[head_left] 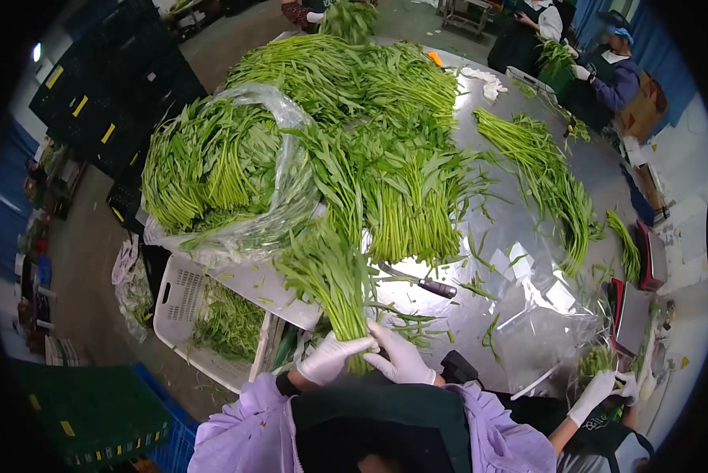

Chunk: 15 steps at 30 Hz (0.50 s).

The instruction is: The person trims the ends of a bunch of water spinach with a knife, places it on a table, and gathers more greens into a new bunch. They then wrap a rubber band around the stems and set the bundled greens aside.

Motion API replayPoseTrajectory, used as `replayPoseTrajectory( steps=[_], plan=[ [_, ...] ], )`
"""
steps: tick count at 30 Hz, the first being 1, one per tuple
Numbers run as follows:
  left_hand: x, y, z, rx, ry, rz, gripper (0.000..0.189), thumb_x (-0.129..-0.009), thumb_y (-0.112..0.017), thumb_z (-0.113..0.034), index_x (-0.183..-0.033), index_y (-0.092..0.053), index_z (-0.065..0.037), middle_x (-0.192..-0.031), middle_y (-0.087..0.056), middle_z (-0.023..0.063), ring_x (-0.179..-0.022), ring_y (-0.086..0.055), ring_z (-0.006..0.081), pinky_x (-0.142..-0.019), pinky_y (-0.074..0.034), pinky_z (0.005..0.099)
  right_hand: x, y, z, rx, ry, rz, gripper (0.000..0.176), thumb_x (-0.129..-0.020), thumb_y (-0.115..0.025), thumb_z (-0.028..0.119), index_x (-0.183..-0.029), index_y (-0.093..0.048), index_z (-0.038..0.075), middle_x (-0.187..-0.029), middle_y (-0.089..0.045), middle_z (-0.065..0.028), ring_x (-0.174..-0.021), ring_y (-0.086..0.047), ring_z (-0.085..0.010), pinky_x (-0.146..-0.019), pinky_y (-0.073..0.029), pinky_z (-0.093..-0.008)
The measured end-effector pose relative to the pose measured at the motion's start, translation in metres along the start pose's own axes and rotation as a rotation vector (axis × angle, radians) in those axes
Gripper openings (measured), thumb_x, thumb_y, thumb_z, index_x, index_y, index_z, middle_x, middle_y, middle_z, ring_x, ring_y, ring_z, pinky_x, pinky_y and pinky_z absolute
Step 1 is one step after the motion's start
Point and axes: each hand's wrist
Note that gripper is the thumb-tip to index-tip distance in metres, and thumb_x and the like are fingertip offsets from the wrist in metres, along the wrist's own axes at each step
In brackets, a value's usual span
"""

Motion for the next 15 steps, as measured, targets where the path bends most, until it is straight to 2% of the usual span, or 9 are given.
replayPoseTrajectory(
  steps=[4, 5, 6, 7, 8, 10, 11, 13, 15],
  plan=[
    [0.002, -0.012, -0.039, -0.23, -0.107, 0.05, 0.034, -0.089, -0.059, -0.009, -0.121, -0.048, -0.001, -0.103, -0.064, 0.0091, -0.096, -0.061, 0.0179, -0.089, -0.046, 0.0316, -0.019, 0.018, 0.013, -0.068, 0.139, -0.091, 0.071, -0.083, -0.067, 0.015, -0.142, -0.03, 0.003, -0.13, -0.05, -0.0175, -0.115, -0.054, -0.0277, -0.097, -0.041, -0.0341],
    [-0.005, -0.009, -0.039, -0.214, -0.128, 0.079, 0.038, -0.089, -0.059, -0.009, -0.124, -0.047, -0.001, -0.106, -0.063, 0.0086, -0.1, -0.06, 0.0183, -0.092, -0.045, 0.0323, -0.021, 0.019, 0.009, -0.329, 0.001, -0.052, 0.07, -0.084, -0.066, 0.009, -0.143, -0.029, 0.002, -0.133, -0.048, -0.0129, -0.115, -0.052, -0.0222, -0.096, -0.041, -0.0319],
    [-0.011, -0.005, -0.037, -0.198, -0.149, 0.109, 0.041, -0.088, -0.06, -0.009, -0.127, -0.046, -0.002, -0.109, -0.063, 0.0082, -0.103, -0.059, 0.0188, -0.095, -0.044, 0.0329, -0.025, 0.017, 0.0, -0.705, -0.087, -0.061, 0.063, -0.089, -0.061, 0.013, -0.142, -0.03, -0.001, -0.134, -0.047, -0.0096, -0.116, -0.049, -0.0159, -0.096, -0.04, -0.0286],
    [-0.018, 0.003, -0.032, -0.225, -0.129, 0.11, 0.046, -0.09, -0.059, -0.011, -0.132, -0.043, -0.003, -0.12, -0.058, 0.0076, -0.111, -0.056, 0.0188, -0.098, -0.042, 0.0349, -0.026, 0.015, -0.012, -0.777, -0.176, -0.073, 0.059, -0.092, -0.058, 0.016, -0.141, -0.03, -0.002, -0.132, -0.048, -0.0088, -0.115, -0.05, -0.0141, -0.095, -0.041, -0.0275],
    [-0.024, 0.01, -0.023, -0.229, -0.13, 0.116, 0.046, -0.09, -0.059, -0.011, -0.132, -0.043, -0.003, -0.12, -0.058, 0.0076, -0.111, -0.056, 0.0188, -0.098, -0.042, 0.0349, -0.027, 0.012, -0.026, -0.849, -0.267, -0.091, 0.056, -0.095, -0.054, 0.02, -0.141, -0.031, -0.003, -0.13, -0.049, -0.008, -0.113, -0.05, -0.0124, -0.093, -0.041, -0.0264],
    [-0.029, 0.025, 0.0, 0.096, -0.024, 0.094, 0.046, -0.092, -0.057, -0.015, -0.134, -0.041, -0.003, -0.128, -0.053, 0.0076, -0.116, -0.052, 0.019, -0.099, -0.042, 0.0362, -0.026, -0.002, -0.044, -0.857, -0.288, -0.112, 0.049, -0.098, -0.047, 0.026, -0.137, -0.038, -0.002, -0.125, -0.052, -0.0068, -0.107, -0.052, -0.0108, -0.091, -0.043, -0.0259],
    [-0.029, 0.034, 0.01, 0.163, 0.04, 0.081, 0.045, -0.094, -0.053, -0.018, -0.135, -0.04, -0.004, -0.132, -0.049, 0.009, -0.119, -0.05, 0.0202, -0.101, -0.041, 0.0374, -0.023, -0.007, -0.047, -1.078, -0.37, -0.094, 0.045, -0.099, -0.045, 0.026, -0.135, -0.04, -0.001, -0.125, -0.052, -0.0065, -0.108, -0.052, -0.0121, -0.091, -0.044, -0.0279],
    [-0.025, 0.038, 0.02, 0.216, 0.071, 0.104, 0.045, -0.095, -0.052, -0.018, -0.135, -0.039, -0.004, -0.132, -0.049, 0.0093, -0.119, -0.05, 0.0207, -0.101, -0.041, 0.0376, -0.019, -0.018, -0.058, -1.372, -0.507, -0.068, 0.038, -0.1, -0.04, 0.025, -0.13, -0.046, 0.003, -0.127, -0.053, -0.0061, -0.112, -0.052, -0.0154, -0.094, -0.044, -0.0326],
    [-0.02, 0.04, 0.026, 0.315, 0.122, 0.115, 0.044, -0.095, -0.051, -0.016, -0.136, -0.038, -0.004, -0.13, -0.05, 0.0098, -0.119, -0.05, 0.0211, -0.102, -0.041, 0.0378, -0.016, -0.02, -0.05, -1.365, -0.529, -0.081, 0.037, -0.1, -0.04, 0.024, -0.131, -0.046, 0.004, -0.127, -0.053, -0.0062, -0.112, -0.052, -0.0154, -0.094, -0.044, -0.0326]
  ],
)
Point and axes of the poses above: each hand's wrist, its own x-axis away from the middle knuckle, its own y-axis out of the back of the hand, z = x × y
